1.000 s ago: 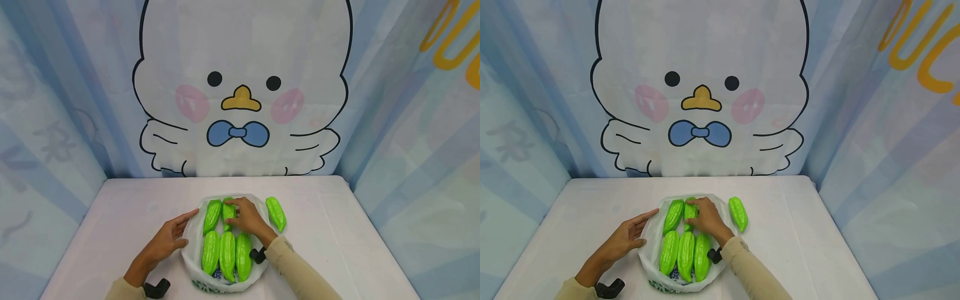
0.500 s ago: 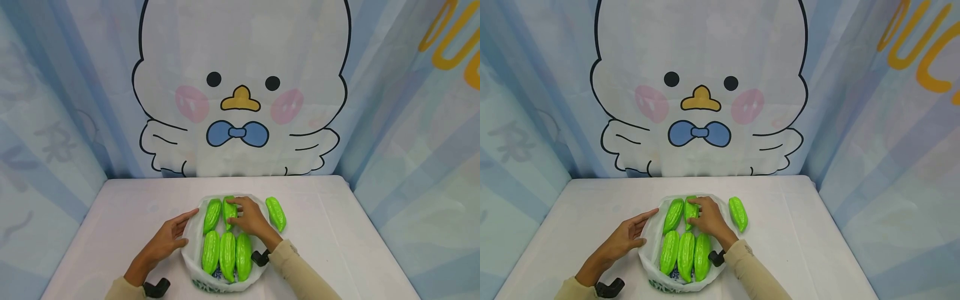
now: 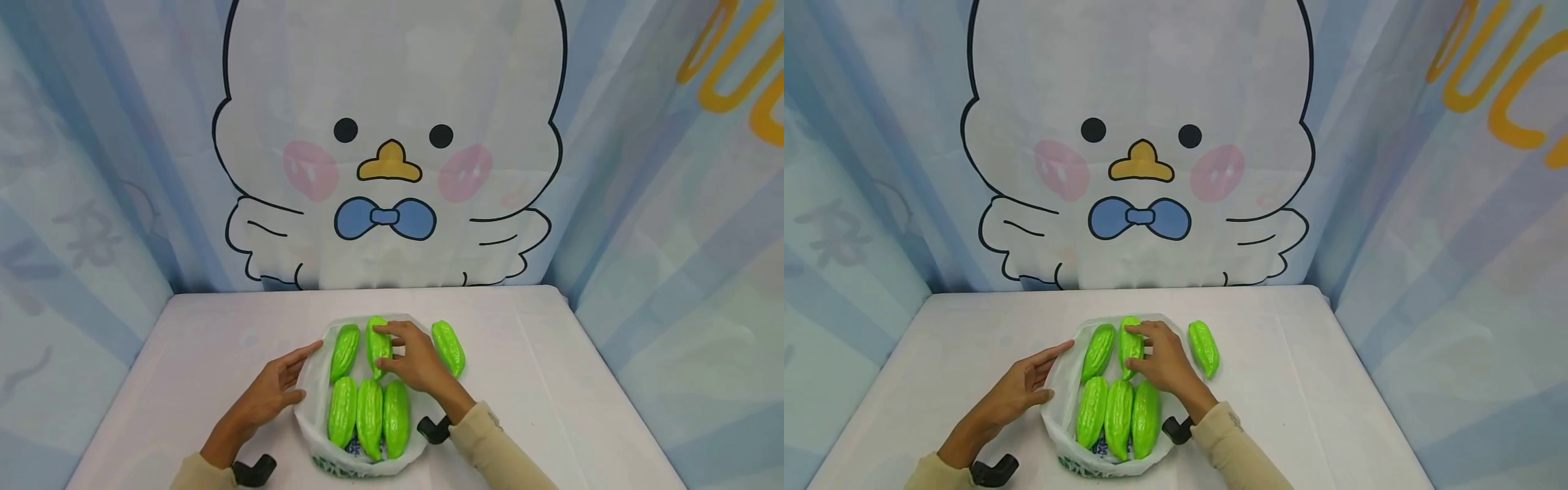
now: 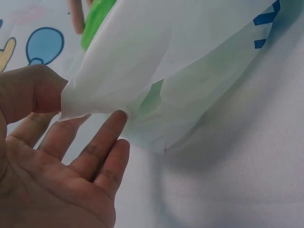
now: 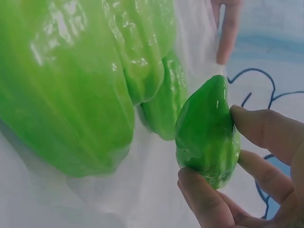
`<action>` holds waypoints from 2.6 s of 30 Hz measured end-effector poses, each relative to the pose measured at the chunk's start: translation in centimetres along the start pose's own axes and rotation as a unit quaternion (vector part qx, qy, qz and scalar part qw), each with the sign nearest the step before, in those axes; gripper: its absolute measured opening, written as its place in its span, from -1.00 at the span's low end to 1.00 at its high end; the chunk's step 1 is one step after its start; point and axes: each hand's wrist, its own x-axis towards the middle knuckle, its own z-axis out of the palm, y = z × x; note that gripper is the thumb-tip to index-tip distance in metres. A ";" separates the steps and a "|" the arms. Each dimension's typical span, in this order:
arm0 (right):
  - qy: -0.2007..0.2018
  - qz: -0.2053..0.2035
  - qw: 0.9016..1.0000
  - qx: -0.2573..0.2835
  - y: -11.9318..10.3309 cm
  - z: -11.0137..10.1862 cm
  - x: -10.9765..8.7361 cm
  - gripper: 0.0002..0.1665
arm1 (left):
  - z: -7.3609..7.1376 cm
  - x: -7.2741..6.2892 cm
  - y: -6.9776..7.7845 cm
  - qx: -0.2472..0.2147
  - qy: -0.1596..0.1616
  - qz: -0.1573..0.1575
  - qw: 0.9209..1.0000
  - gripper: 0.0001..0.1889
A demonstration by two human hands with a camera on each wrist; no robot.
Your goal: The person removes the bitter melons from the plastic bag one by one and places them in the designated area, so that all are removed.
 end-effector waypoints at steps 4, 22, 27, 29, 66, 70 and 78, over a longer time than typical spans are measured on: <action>0.010 -0.007 1.000 0.004 -0.3 -0.6 -0.6 -0.26 | 0.0 0.0 -0.1 0.002 0.001 0.000 1.000 -0.07; 0.080 0.024 0.996 0.017 -0.1 -4.1 -1.7 -0.19 | 0.1 0.0 -0.2 0.005 -0.005 0.013 1.000 -0.09; 0.095 0.047 0.994 0.015 0.4 -5.3 -1.9 -0.17 | 0.0 -0.1 -0.2 0.004 -0.007 0.017 1.000 -0.08; 0.099 0.054 0.993 0.011 0.6 -5.8 -2.0 -0.17 | 0.0 -0.1 -0.2 0.003 -0.007 0.015 1.000 -0.09; 0.125 0.154 0.978 -0.069 7.5 -11.3 -3.5 -0.18 | -0.2 0.0 -0.3 0.001 0.002 -0.009 1.000 -0.08; 0.123 0.170 0.975 -0.072 8.2 -11.4 -3.5 -0.19 | -0.2 0.0 -0.3 0.001 0.001 -0.006 1.000 -0.08; 0.115 0.195 0.971 -0.071 10.0 -11.2 -3.4 -0.20 | -0.2 0.1 -0.5 0.003 -0.002 -0.002 1.000 -0.09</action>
